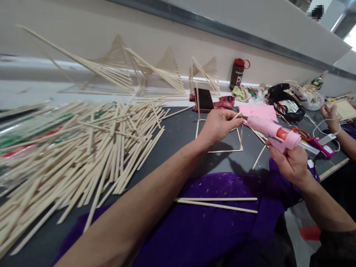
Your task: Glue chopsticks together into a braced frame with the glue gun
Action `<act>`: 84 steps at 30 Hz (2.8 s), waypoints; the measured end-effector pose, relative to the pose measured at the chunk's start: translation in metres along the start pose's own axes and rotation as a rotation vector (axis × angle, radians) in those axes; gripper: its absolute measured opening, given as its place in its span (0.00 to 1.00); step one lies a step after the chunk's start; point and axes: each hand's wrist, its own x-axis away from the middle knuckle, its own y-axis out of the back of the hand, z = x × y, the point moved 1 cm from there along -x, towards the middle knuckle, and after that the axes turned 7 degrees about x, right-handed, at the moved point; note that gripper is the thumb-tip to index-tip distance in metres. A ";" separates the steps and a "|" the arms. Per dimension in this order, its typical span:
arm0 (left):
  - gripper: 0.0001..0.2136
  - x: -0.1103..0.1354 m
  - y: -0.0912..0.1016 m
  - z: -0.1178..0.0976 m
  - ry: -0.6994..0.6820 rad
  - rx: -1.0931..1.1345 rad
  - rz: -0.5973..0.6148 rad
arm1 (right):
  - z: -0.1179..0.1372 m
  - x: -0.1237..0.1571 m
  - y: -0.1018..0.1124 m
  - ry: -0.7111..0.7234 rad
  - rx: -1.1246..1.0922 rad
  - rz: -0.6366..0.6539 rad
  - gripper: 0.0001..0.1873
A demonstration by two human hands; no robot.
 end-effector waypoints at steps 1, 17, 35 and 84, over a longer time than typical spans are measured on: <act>0.07 0.000 0.000 0.000 -0.001 0.003 0.006 | 0.000 0.000 -0.002 0.055 0.029 -0.028 0.16; 0.09 0.000 -0.001 0.000 0.019 0.017 0.026 | -0.001 0.001 -0.018 0.163 0.113 -0.127 0.25; 0.08 0.000 -0.001 0.002 0.011 0.005 0.026 | -0.002 -0.002 -0.018 0.217 0.130 -0.127 0.28; 0.05 0.003 0.001 -0.002 0.088 -0.026 -0.059 | -0.129 -0.046 -0.033 -0.891 0.021 0.426 0.14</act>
